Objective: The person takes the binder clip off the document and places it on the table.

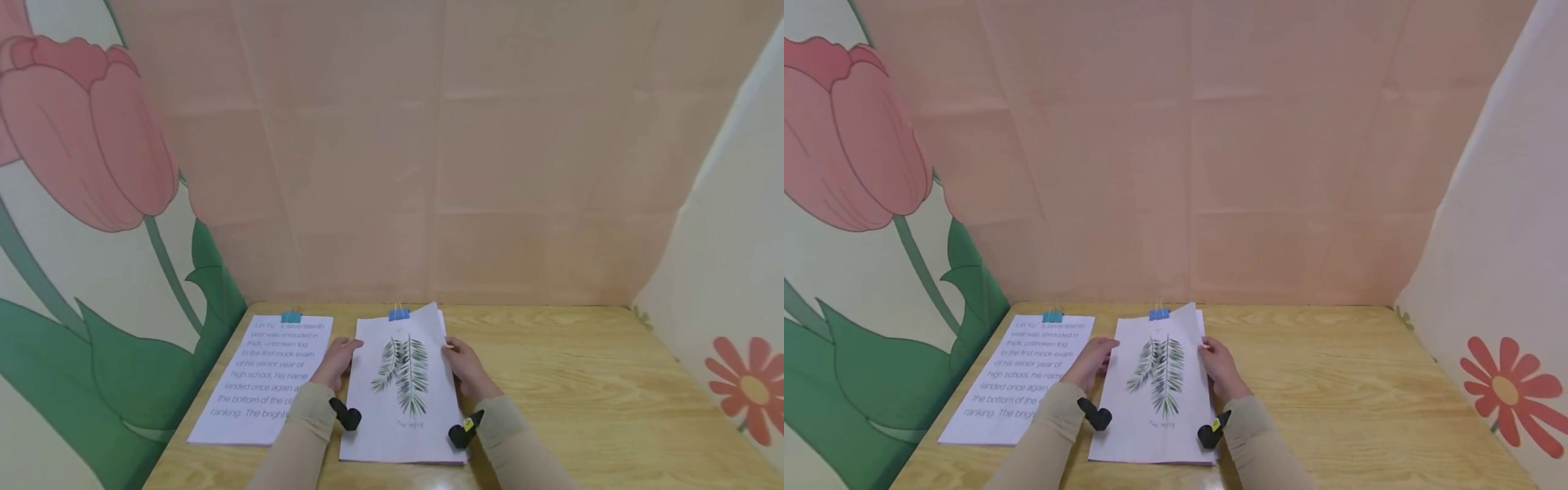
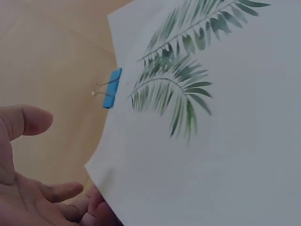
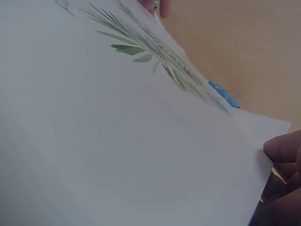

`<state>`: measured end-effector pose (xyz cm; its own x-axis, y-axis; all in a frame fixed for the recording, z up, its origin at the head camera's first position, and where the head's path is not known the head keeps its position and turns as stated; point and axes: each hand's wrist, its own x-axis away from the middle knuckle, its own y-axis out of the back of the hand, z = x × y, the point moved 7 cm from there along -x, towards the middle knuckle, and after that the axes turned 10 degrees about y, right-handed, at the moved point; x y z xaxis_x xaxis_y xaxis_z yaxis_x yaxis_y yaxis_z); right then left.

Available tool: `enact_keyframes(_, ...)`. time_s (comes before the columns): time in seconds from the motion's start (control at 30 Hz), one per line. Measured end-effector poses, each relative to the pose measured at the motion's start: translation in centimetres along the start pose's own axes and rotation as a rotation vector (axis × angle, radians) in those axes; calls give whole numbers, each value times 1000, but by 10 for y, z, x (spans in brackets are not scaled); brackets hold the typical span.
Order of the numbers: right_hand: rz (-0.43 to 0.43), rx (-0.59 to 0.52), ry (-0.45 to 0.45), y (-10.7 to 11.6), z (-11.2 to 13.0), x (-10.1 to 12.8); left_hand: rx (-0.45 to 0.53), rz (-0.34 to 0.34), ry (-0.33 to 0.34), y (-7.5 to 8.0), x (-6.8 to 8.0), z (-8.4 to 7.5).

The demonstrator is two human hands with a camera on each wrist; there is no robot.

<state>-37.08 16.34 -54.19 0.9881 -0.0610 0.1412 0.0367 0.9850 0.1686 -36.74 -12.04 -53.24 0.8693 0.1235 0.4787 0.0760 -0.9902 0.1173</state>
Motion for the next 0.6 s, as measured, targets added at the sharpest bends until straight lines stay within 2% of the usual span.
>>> enact_keyframes(0.27, 0, -8, -6, 1, -1, 0, 8, 40, -53, -7, -10, -4)
enact_keyframes(0.4, 2, -13, -6, 2, -2, 0, -11, 36, -52, -10, -15, -2)
enact_keyframes(0.5, 2, -6, -4, 3, -2, 1, -15, 32, -26, -12, -16, -1)
enact_keyframes(0.6, 10, -7, 3, 3, -1, 1, -25, 35, -37, -13, -16, -3)
